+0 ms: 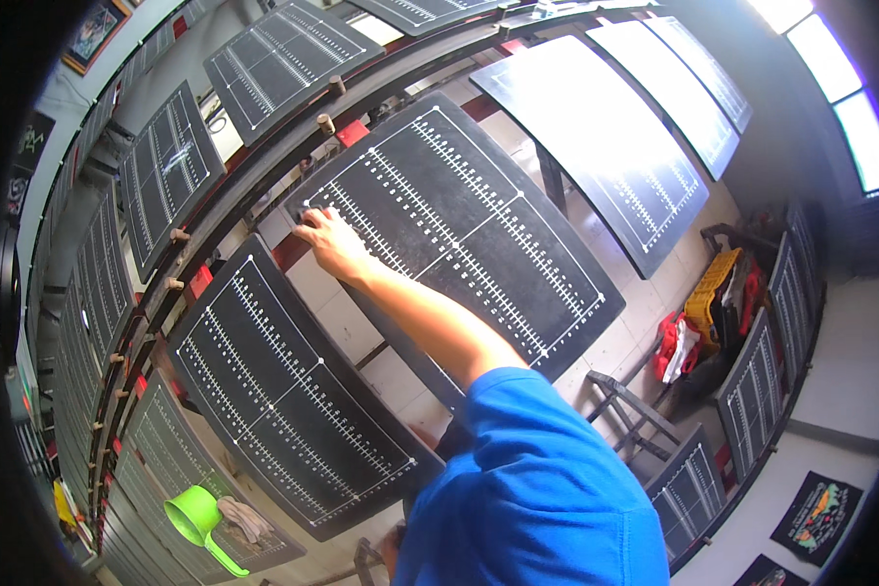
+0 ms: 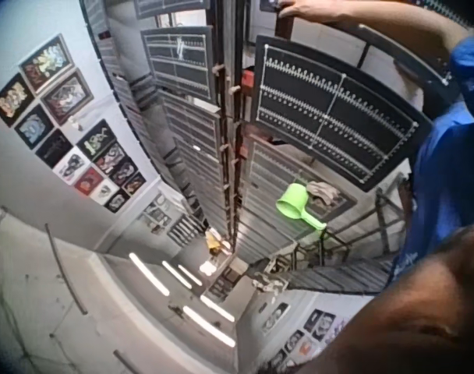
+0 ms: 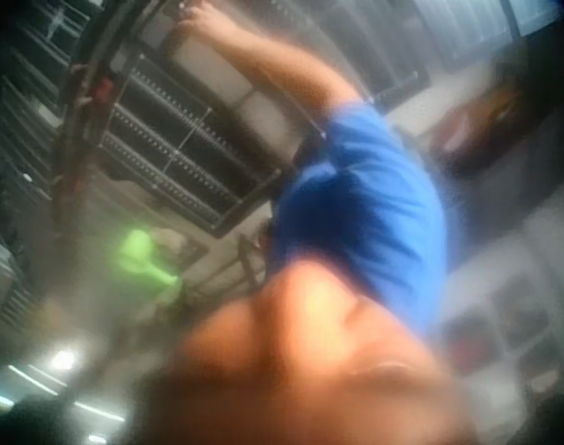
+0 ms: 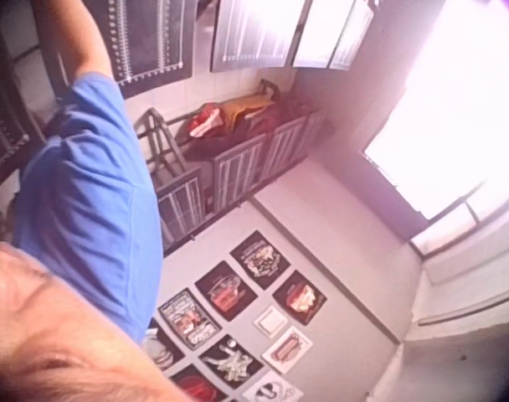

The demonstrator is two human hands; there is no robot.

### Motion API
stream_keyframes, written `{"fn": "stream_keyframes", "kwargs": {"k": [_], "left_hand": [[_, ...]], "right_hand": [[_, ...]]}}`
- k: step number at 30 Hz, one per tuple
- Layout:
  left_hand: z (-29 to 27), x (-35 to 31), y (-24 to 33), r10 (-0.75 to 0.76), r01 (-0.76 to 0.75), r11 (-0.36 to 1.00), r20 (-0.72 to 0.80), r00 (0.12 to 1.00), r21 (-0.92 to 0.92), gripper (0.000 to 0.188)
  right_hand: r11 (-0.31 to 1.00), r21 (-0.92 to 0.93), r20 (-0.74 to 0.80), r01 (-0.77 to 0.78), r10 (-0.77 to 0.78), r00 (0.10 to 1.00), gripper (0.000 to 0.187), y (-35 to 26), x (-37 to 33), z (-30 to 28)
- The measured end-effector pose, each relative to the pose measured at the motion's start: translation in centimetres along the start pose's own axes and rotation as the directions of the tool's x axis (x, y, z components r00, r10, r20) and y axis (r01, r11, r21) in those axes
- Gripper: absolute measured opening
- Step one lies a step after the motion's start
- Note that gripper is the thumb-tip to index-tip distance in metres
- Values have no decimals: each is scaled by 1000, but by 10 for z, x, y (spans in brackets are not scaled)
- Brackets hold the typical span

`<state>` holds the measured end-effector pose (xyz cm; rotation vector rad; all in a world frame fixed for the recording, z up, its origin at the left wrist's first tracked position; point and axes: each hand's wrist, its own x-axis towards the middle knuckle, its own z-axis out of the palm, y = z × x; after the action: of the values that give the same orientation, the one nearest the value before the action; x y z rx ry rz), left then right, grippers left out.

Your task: The person scrubs a large black printing plate with a cloth, then walks to the floor to wipe it with the same cloth. They return to the plate, pour liquid from a green scoop onto it, and scrub the surface again with the cloth.

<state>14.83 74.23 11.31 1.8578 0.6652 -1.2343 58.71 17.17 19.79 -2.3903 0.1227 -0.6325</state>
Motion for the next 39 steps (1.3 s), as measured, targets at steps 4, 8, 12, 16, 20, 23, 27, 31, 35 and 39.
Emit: {"fn": "stream_keyframes", "kwargs": {"k": [4,8,12,16,20,23,27,31,35,39], "left_hand": [[-30,17,-16,43,-45,998,44,998,44,52],[-77,60,-41,118,-123,990,80,990,72,53],[-148,107,-75,198,-203,978,90,976,50,54],[-234,137,-99,231,-233,972,37,972,38,54],[-289,104,-126,167,-177,974,-82,983,-141,54],[-350,104,-207,27,-60,939,-99,995,-338,54],[-388,87,-277,-94,50,935,-109,990,-352,53],[-380,79,-300,-92,60,899,-54,994,-434,48],[-368,85,-330,194,-188,972,-28,981,139,41],[-371,90,-344,462,-427,778,40,886,460,36]], "right_hand": [[999,-51,65,-11,14,998,44,-21,-81,-46],[984,-98,31,-147,151,988,47,-71,-197,-80],[941,-185,-153,-283,257,954,51,-126,-306,-96],[819,-258,-303,-512,435,848,48,-193,-387,-99],[568,240,-408,-787,795,449,42,-227,-453,-76],[570,365,-382,-736,813,440,48,-263,-441,-51],[768,39,-392,-639,600,697,47,-310,-406,-20],[747,-460,-395,-480,312,864,44,-315,-402,71],[964,-247,23,-95,104,994,49,-442,-402,172],[988,-131,256,81,-45,966,41,-451,-414,142]]}}
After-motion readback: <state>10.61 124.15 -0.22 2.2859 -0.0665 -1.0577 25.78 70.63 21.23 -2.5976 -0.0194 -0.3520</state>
